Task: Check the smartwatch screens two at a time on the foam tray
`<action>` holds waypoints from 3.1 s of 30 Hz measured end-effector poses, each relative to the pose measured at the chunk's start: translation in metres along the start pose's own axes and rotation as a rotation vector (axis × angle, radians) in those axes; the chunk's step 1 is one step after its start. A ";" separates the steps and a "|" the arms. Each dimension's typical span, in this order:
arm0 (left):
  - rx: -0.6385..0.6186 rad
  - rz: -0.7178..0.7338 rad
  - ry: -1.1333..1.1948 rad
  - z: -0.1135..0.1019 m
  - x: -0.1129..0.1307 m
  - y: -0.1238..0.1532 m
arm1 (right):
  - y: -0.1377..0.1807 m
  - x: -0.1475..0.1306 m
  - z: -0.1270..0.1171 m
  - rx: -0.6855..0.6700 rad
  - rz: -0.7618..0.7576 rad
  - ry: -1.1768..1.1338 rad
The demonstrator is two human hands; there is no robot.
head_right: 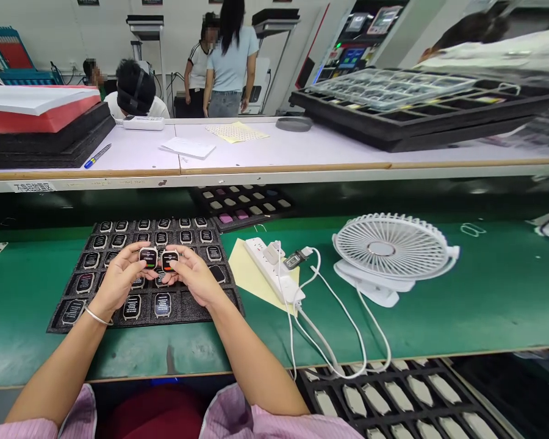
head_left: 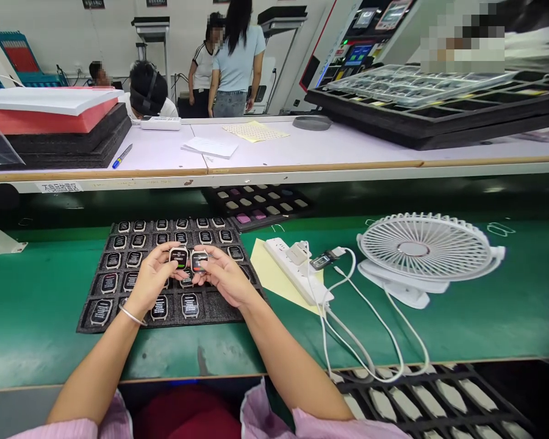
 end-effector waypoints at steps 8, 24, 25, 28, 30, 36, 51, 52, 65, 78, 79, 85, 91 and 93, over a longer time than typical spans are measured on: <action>-0.016 0.043 -0.014 0.003 0.000 -0.003 | 0.002 -0.003 0.000 -0.001 -0.015 -0.001; -0.043 0.054 -0.041 0.004 -0.004 -0.002 | 0.003 -0.005 0.003 -0.022 -0.045 0.052; -0.043 0.051 -0.043 0.004 -0.004 -0.002 | 0.003 -0.005 0.002 -0.019 -0.041 0.061; -0.037 0.037 -0.050 0.004 -0.004 -0.002 | 0.003 -0.003 0.002 -0.014 -0.026 0.076; -0.028 0.030 -0.055 0.003 -0.004 -0.002 | 0.002 -0.002 0.002 -0.013 -0.020 0.080; -0.027 0.023 -0.065 0.005 -0.003 -0.002 | 0.003 -0.002 0.001 -0.008 -0.019 0.109; 0.022 0.035 -0.089 0.000 -0.002 -0.001 | 0.002 0.001 0.002 0.000 0.013 0.036; 0.029 0.035 -0.093 0.000 -0.002 -0.001 | 0.002 0.001 0.002 0.002 0.014 0.038; 0.017 0.053 -0.117 -0.001 -0.003 -0.002 | 0.002 0.002 0.000 0.006 0.011 0.028; 0.006 0.047 -0.119 0.000 -0.003 -0.002 | 0.002 0.001 0.001 0.006 0.005 0.018; 0.006 0.043 -0.116 0.000 -0.002 -0.002 | 0.002 0.001 0.001 0.004 0.006 0.017; 0.000 0.036 -0.105 0.002 -0.002 -0.002 | 0.002 0.003 0.000 0.012 0.010 0.008; -0.021 0.039 -0.102 0.003 -0.004 -0.003 | 0.002 0.001 0.001 -0.003 -0.011 0.015; -0.034 0.048 -0.099 0.004 -0.004 -0.003 | 0.002 0.001 0.001 -0.012 -0.015 0.017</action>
Point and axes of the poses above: each hand's wrist, its own y-axis away from the middle knuckle, its own z-axis out of the palm, x = y × z, the point moved 9 cm from there along -y, towards the middle knuckle, and after that the axes turned 6 degrees about -x, right-handed, at the moved point
